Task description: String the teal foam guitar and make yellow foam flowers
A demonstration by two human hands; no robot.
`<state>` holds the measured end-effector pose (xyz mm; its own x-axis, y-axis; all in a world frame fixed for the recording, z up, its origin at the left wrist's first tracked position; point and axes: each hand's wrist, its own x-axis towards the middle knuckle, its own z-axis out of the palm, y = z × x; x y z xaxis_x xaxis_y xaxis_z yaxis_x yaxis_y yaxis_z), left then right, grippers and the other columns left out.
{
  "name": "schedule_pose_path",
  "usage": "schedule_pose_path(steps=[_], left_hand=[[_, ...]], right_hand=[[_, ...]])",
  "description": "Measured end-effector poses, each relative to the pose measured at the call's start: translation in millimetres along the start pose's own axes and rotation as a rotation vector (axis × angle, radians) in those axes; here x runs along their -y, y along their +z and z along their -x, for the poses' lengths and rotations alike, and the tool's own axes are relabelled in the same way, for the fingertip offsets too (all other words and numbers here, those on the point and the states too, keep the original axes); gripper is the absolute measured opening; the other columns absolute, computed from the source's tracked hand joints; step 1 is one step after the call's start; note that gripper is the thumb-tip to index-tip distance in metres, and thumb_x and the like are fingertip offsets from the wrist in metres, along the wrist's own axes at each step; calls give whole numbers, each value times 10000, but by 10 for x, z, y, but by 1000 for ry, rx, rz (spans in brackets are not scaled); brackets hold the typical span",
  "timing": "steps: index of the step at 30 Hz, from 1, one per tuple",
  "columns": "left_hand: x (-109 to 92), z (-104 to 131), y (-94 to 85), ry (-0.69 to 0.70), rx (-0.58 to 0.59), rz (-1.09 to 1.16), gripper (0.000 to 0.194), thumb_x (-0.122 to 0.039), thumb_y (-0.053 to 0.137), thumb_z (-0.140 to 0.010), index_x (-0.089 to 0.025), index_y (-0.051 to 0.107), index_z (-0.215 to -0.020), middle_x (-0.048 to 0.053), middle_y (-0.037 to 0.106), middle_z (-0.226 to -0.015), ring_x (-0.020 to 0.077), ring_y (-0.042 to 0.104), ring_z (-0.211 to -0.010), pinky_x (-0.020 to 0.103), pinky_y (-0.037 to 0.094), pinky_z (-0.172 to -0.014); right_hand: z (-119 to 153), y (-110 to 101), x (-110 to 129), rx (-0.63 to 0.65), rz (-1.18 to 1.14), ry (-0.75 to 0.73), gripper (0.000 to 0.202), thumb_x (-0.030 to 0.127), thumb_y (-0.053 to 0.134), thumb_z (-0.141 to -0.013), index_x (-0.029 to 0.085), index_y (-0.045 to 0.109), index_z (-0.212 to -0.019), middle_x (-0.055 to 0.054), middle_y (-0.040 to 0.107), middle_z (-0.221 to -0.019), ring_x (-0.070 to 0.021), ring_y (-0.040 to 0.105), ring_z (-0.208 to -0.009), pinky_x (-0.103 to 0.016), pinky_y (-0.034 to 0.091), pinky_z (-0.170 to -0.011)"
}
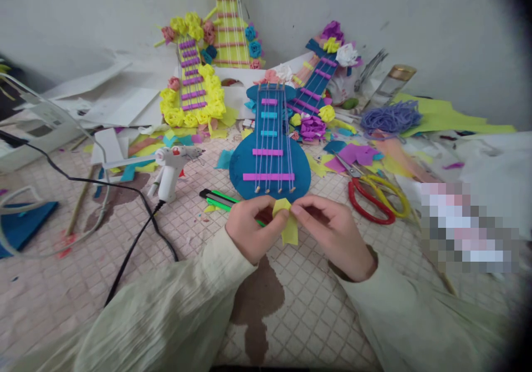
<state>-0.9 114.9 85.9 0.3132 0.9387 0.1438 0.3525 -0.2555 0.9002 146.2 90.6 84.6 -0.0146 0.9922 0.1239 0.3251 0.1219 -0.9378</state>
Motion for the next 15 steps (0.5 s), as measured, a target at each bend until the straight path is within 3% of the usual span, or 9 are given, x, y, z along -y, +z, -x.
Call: schedule_pose_path(steps=[15], left_hand=[[0, 24, 37, 10, 78, -14, 290, -320, 498, -736, -151, 482, -501, -23, 448, -459, 92, 430, -464, 203, 359, -435]], right_hand=[[-15, -15, 16, 9, -76, 3, 110, 273, 572, -763, 183, 612, -716, -5, 610, -698, -128, 551, -659, -256, 460, -586]])
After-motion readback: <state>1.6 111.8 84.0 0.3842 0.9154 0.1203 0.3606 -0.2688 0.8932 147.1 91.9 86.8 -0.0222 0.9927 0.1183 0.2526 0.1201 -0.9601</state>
